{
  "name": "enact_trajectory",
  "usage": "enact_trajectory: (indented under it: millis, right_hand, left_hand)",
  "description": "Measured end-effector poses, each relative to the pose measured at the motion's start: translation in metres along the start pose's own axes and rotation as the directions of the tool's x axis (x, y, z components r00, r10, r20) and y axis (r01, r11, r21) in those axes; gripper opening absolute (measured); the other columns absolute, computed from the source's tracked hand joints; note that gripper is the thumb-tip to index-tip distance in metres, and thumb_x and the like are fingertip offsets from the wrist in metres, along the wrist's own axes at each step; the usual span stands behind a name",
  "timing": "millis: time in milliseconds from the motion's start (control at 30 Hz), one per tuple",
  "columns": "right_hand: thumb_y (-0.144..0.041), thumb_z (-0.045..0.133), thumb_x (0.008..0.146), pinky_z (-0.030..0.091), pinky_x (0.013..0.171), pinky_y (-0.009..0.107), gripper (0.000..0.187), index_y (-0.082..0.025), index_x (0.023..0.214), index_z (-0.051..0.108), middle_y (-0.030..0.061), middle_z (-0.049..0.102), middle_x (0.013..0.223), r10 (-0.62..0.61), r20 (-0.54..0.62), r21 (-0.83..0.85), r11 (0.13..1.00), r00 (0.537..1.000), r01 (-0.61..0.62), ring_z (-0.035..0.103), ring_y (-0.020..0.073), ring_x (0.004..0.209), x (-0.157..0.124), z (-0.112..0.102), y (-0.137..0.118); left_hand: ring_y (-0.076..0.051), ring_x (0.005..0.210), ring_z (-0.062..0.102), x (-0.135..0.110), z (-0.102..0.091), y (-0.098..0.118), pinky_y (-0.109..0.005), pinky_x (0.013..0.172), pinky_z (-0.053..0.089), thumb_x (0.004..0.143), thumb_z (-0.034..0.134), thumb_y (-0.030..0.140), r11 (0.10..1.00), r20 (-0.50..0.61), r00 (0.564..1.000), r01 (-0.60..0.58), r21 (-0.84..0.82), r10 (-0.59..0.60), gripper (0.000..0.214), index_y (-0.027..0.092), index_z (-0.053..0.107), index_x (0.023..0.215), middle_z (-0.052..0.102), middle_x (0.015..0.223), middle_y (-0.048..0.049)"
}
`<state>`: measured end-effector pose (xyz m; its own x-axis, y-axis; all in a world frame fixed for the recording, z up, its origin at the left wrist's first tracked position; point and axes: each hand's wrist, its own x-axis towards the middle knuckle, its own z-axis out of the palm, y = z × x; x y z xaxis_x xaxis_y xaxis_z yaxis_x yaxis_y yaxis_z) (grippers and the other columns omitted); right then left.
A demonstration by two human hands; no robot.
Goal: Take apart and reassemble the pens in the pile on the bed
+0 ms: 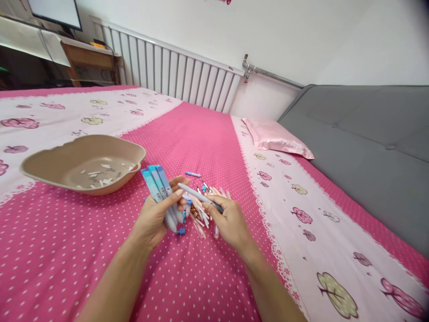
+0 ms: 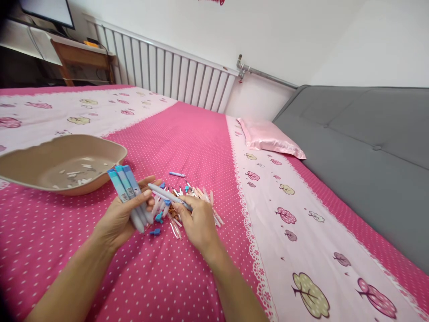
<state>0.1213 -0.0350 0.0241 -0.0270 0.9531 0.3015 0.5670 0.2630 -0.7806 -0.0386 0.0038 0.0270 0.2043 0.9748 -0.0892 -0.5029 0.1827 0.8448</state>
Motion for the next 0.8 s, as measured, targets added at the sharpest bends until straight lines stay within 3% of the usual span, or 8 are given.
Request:
enact_trajectory:
  millis: [167,367,600,700,800]
  right_hand:
    - [-0.031,0.05,0.087,0.035,0.053,0.021,0.025,-0.017,0.09,0.071,-0.0016,0.063,0.065,0.017,0.039,0.034,0.999,0.999,-0.018,0.053,0.011,0.057,0.001,-0.003,0.001]
    - [-0.023,0.057,0.084,0.044,0.072,0.025,0.02,-0.021,0.097,0.071,0.0033,0.07,0.089,-0.115,-0.122,-0.139,0.985,0.986,0.098,0.061,0.0164,0.079,-0.002,-0.001,0.002]
    - [-0.02,0.056,0.084,0.045,0.078,0.03,0.021,-0.021,0.1,0.07,0.0046,0.07,0.091,-0.253,-0.215,-0.34,0.925,0.943,0.171,0.06,0.0187,0.085,-0.003,0.002,0.006]
    - [-0.017,0.056,0.083,0.045,0.078,0.03,0.021,-0.021,0.1,0.069,0.0041,0.07,0.092,-0.258,-0.222,-0.325,0.929,0.94,0.178,0.06,0.0183,0.086,-0.002,0.002,0.007]
    - [-0.018,0.056,0.083,0.045,0.078,0.03,0.02,-0.021,0.098,0.069,0.0041,0.069,0.091,-0.213,-0.21,-0.284,0.947,0.954,0.149,0.06,0.0182,0.085,-0.002,0.0,0.007]
  left_hand:
    - [-0.007,0.047,0.052,0.004,-0.008,-0.007,-0.017,0.042,0.044,0.055,0.08,0.027,0.994,-0.073,0.995,-0.061,0.096,0.068,0.037,0.014,0.065,0.087,0.061,0.06,0.0014]
    - [-0.007,0.036,0.045,0.004,-0.004,-0.009,-0.016,0.035,0.036,0.055,0.078,0.036,0.975,-0.197,0.974,-0.065,0.214,0.108,0.031,0.013,0.061,0.068,0.052,0.044,0.0043]
    - [-0.006,0.038,0.046,0.005,-0.001,-0.012,-0.016,0.035,0.036,0.055,0.077,0.043,0.961,-0.316,0.946,0.024,0.276,0.068,0.038,0.011,0.056,0.054,0.053,0.044,0.0015]
    - [-0.006,0.034,0.043,0.006,0.0,-0.011,-0.017,0.032,0.033,0.058,0.074,0.046,0.943,-0.328,0.943,0.049,0.329,0.065,0.04,0.01,0.057,0.054,0.05,0.041,0.0016]
    - [-0.008,0.033,0.042,0.005,-0.001,-0.007,-0.018,0.031,0.032,0.058,0.075,0.044,0.952,-0.262,0.961,0.001,0.307,0.084,0.039,0.011,0.065,0.077,0.049,0.041,0.0043]
